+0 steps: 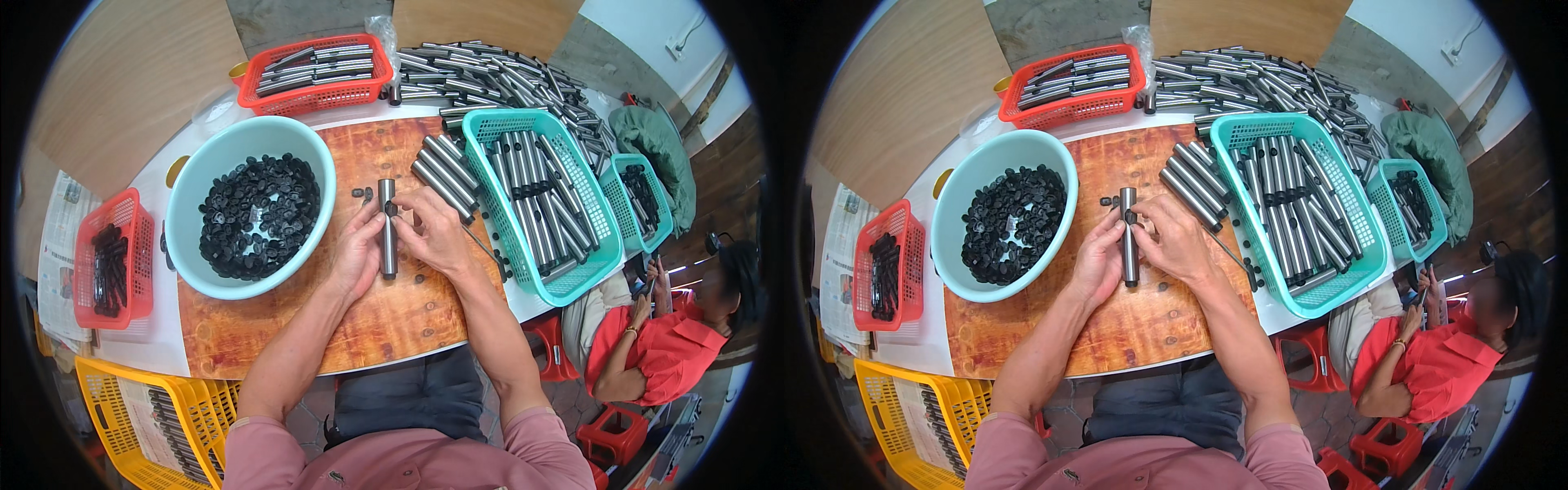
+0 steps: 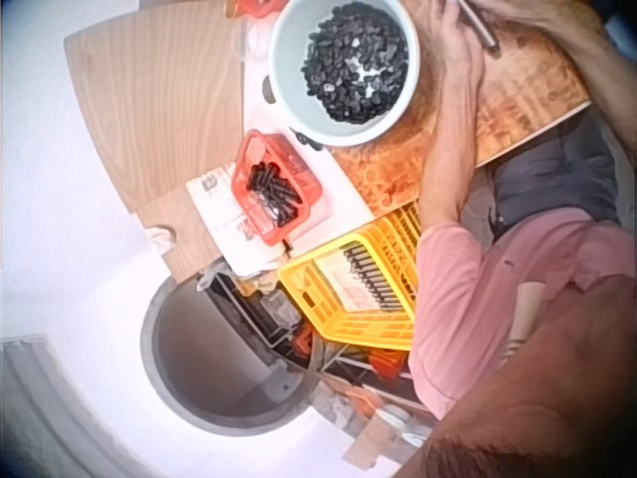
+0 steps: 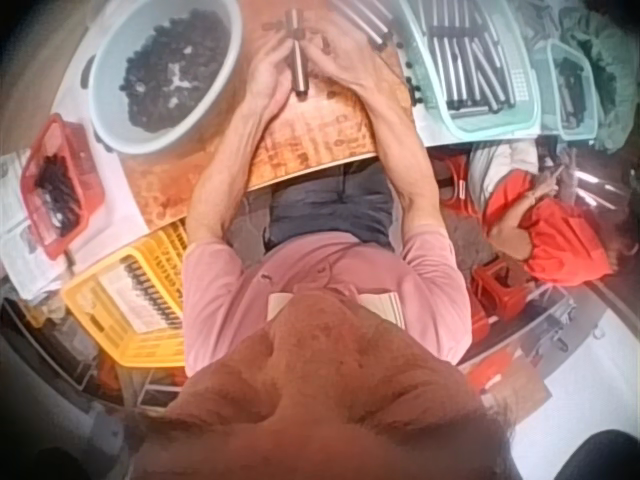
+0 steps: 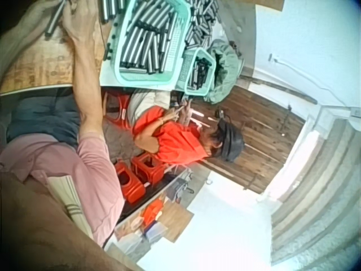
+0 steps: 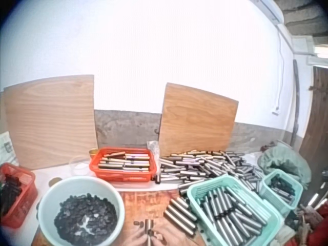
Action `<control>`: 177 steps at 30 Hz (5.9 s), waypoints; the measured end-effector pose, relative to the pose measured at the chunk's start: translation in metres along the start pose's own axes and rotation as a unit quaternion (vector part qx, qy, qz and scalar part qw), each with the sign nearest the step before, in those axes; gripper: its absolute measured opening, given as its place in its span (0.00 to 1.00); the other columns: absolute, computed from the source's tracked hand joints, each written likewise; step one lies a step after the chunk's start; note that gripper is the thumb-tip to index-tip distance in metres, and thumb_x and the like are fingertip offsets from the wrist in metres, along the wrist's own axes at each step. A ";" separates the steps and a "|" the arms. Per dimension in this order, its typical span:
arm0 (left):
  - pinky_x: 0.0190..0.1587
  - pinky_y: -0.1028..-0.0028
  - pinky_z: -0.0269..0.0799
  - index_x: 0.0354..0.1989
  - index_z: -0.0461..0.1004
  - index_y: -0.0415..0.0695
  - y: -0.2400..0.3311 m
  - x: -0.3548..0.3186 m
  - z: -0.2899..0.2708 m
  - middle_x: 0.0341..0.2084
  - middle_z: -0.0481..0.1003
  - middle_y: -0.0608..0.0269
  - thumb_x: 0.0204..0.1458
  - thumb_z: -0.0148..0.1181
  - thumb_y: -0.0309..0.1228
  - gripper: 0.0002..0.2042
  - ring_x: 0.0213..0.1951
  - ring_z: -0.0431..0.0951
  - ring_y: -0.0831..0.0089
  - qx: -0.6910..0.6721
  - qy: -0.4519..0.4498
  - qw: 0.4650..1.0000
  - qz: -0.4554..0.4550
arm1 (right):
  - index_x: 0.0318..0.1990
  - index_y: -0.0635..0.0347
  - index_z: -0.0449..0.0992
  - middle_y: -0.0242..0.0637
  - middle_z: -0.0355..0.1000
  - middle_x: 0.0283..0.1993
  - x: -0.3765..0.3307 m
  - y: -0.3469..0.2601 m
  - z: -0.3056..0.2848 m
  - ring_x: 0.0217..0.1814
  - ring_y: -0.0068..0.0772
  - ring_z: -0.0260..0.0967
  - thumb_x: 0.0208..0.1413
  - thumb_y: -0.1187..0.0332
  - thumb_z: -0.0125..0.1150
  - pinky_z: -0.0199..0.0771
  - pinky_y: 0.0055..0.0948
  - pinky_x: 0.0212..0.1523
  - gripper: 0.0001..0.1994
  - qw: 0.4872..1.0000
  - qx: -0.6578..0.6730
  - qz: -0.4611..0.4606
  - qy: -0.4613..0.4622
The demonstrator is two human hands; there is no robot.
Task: The person assembles markers by inserting black caps into silver barrels. They pick up a barrel, insert a cap, and place the completed marker into a yellow basket. Another person works alongside at the same table.
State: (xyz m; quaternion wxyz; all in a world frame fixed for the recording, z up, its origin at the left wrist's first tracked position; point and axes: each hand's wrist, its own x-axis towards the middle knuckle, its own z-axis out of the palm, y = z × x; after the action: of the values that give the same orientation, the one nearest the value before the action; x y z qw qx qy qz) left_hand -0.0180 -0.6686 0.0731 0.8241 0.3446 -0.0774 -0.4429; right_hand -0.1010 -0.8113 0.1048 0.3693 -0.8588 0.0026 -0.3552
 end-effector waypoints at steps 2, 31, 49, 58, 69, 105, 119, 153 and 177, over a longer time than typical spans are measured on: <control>0.50 0.62 0.79 0.67 0.66 0.43 -0.004 0.004 -0.001 0.48 0.77 0.58 0.69 0.49 0.29 0.19 0.47 0.79 0.68 0.001 0.008 1.000 0.008 | 0.46 0.64 0.80 0.41 0.77 0.40 -0.002 0.000 -0.002 0.33 0.34 0.75 0.50 0.77 0.69 0.75 0.29 0.30 0.14 1.000 -0.007 0.000 -0.010; 0.32 0.72 0.71 0.50 0.72 0.43 0.006 -0.008 0.011 0.34 0.76 0.60 0.70 0.45 0.42 0.16 0.28 0.75 0.71 0.008 -0.030 0.999 -0.033 | 0.48 0.65 0.79 0.43 0.78 0.38 0.000 -0.015 0.000 0.35 0.33 0.77 0.52 0.72 0.70 0.78 0.32 0.35 0.15 0.990 0.070 0.108 0.063; 0.26 0.74 0.71 0.50 0.70 0.42 0.013 -0.014 0.015 0.28 0.73 0.62 0.71 0.44 0.48 0.20 0.24 0.75 0.71 0.099 -0.049 0.986 -0.124 | 0.58 0.68 0.70 0.30 0.75 0.34 -0.001 0.009 -0.002 0.33 0.18 0.72 0.60 0.67 0.68 0.70 0.20 0.33 0.22 0.865 0.370 0.335 -0.046; 0.23 0.76 0.70 0.49 0.71 0.39 0.017 -0.015 0.019 0.27 0.73 0.62 0.71 0.45 0.47 0.21 0.22 0.74 0.73 0.088 -0.054 0.987 -0.123 | 0.57 0.68 0.71 0.28 0.75 0.33 -0.001 0.010 -0.001 0.32 0.16 0.70 0.62 0.69 0.66 0.69 0.19 0.33 0.19 0.872 0.376 0.309 -0.045; 0.24 0.77 0.72 0.48 0.72 0.38 0.016 -0.015 0.018 0.26 0.75 0.62 0.70 0.48 0.46 0.20 0.22 0.75 0.75 0.117 -0.073 0.986 -0.088 | 0.58 0.65 0.71 0.28 0.77 0.38 -0.002 0.013 -0.002 0.37 0.16 0.71 0.61 0.66 0.68 0.71 0.18 0.41 0.22 0.859 0.416 0.293 -0.050; 0.39 0.72 0.77 0.53 0.77 0.37 0.022 -0.013 0.017 0.36 0.81 0.58 0.64 0.60 0.32 0.14 0.36 0.81 0.77 0.567 -0.061 0.810 0.135 | 0.59 0.67 0.72 0.38 0.78 0.47 0.007 -0.001 -0.033 0.47 0.24 0.75 0.65 0.69 0.61 0.75 0.25 0.50 0.18 0.882 0.379 0.275 -0.052; 0.41 0.61 0.79 0.48 0.80 0.43 0.013 -0.022 0.013 0.36 0.80 0.54 0.47 0.71 0.26 0.17 0.38 0.82 0.53 0.742 -0.128 0.569 0.330 | 0.51 0.71 0.76 0.45 0.79 0.45 -0.025 0.005 -0.055 0.48 0.33 0.78 0.58 0.82 0.60 0.79 0.33 0.51 0.14 0.915 0.197 0.297 -0.187; 0.45 0.59 0.76 0.44 0.81 0.40 0.004 -0.028 0.037 0.38 0.78 0.50 0.51 0.70 0.28 0.13 0.42 0.80 0.48 0.772 -0.089 0.573 0.260 | 0.35 0.66 0.75 0.58 0.76 0.34 0.004 0.035 0.014 0.40 0.64 0.75 0.62 0.67 0.56 0.74 0.56 0.40 0.10 0.974 -0.166 0.147 -0.052; 0.44 0.62 0.74 0.41 0.84 0.37 0.010 -0.013 0.031 0.35 0.79 0.50 0.50 0.70 0.31 0.13 0.39 0.80 0.53 0.741 -0.068 0.642 0.183 | 0.37 0.67 0.77 0.59 0.79 0.40 0.012 0.038 0.017 0.43 0.62 0.79 0.54 0.71 0.55 0.77 0.55 0.43 0.09 0.959 -0.176 0.204 -0.085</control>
State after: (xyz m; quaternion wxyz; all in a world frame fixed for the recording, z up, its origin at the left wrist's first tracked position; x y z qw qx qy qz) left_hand -0.0321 -0.6700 0.1054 0.3497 0.7875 -0.4976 -0.0995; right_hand -0.0723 -0.8315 0.0798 0.2756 -0.9184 0.2088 -0.1923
